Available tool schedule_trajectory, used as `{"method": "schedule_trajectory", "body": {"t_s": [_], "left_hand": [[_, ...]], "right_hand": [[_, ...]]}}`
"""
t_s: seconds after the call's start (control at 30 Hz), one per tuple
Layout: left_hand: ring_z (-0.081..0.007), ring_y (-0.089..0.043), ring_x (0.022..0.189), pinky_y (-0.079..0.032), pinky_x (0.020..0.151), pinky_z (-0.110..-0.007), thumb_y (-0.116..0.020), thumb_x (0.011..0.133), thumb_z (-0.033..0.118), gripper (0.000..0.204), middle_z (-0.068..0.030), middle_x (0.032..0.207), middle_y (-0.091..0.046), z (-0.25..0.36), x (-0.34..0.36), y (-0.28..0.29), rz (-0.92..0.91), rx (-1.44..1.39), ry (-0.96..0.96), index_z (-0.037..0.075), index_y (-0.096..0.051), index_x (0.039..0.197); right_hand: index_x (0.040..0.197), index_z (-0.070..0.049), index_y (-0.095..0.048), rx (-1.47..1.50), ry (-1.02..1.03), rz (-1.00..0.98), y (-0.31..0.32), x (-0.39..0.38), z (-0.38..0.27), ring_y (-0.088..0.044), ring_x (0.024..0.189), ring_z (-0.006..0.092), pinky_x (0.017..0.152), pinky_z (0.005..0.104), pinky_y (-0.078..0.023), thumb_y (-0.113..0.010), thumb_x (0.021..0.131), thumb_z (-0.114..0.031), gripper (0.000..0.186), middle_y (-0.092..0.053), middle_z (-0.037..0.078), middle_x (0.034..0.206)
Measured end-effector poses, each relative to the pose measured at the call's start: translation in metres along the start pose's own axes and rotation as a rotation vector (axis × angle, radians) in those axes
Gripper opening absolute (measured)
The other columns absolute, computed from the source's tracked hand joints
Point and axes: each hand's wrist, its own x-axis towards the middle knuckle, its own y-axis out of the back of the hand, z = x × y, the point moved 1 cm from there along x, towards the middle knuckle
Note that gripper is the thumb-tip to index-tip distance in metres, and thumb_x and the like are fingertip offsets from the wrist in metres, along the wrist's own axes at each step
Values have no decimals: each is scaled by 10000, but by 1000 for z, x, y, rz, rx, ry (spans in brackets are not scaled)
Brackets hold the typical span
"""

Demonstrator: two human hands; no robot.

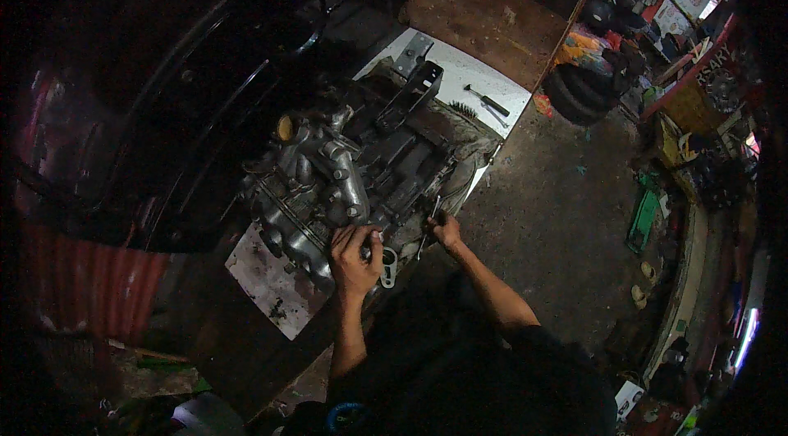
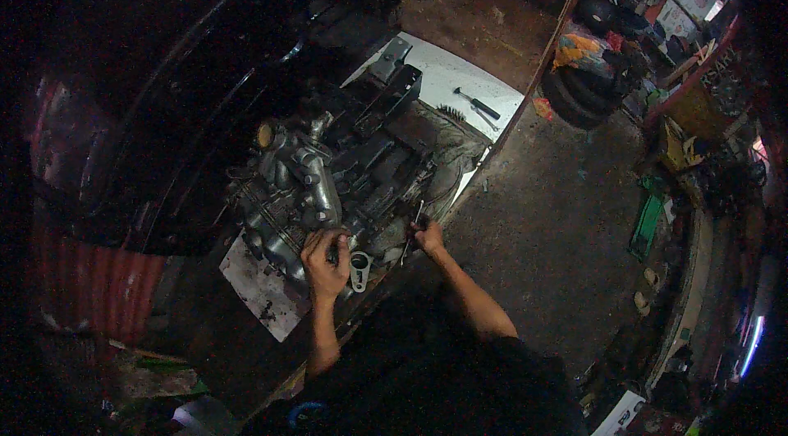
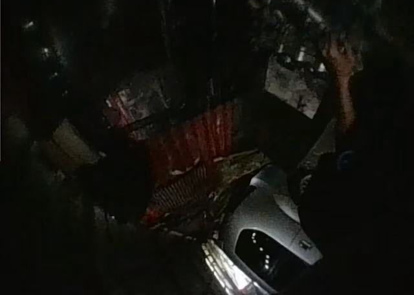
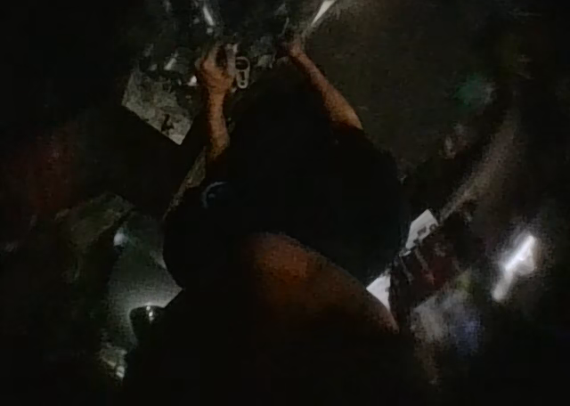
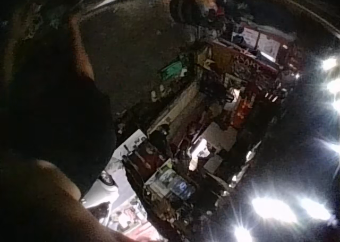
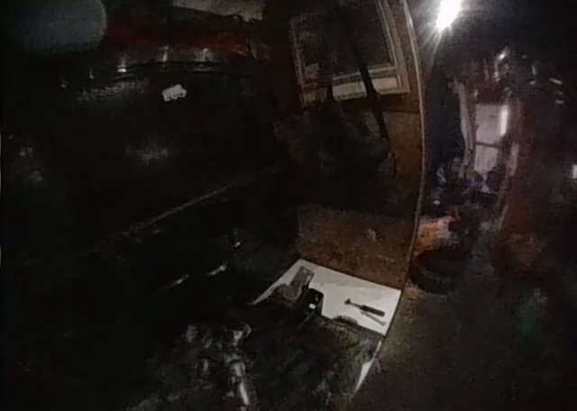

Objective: The person uses a wrench to loosen and remove bolts from a car engine block placed on a workbench. They repeatedly reposition the wrench and hands to access different bolt locations on the engine.

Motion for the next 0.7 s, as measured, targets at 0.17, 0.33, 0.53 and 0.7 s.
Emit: {"method": "schedule_trajectory", "body": {"t_s": [0.17,0.33,0.53,0.7], "left_hand": [[-332,-558,676,-418,656,-402,-555,763,68,80,-144,718,-596,-3,-3,1,4,47,-16,-2,-593,757],[-336,-553,668,-412,646,-403,-555,759,68,85,-146,704,-590,0,1,0,-14,37,-40,-8,-594,759],[-331,-556,669,-411,645,-397,-551,758,67,82,-141,704,-591,3,1,1,-24,27,-31,-2,-593,756],[-327,-559,672,-414,650,-394,-547,760,63,78,-136,706,-591,2,2,1,-30,27,-39,0,-593,761]], "right_hand": [[1022,-4,-563,590,-3,-142,20,-39,-13,-585,732,179,636,325,-470,-674,760,-447,527,-605,52,915],[982,-28,-602,678,-66,-416,43,-35,-23,-576,713,157,602,275,-456,-563,826,-410,415,-609,51,830],[1096,-98,-586,620,-475,-192,47,-10,-57,-483,562,98,473,225,-388,-508,809,-327,375,-568,-19,741],[1159,-63,-564,944,-478,-331,65,10,-28,-483,515,64,387,171,-336,-449,838,-259,394,-591,-7,763]]}}
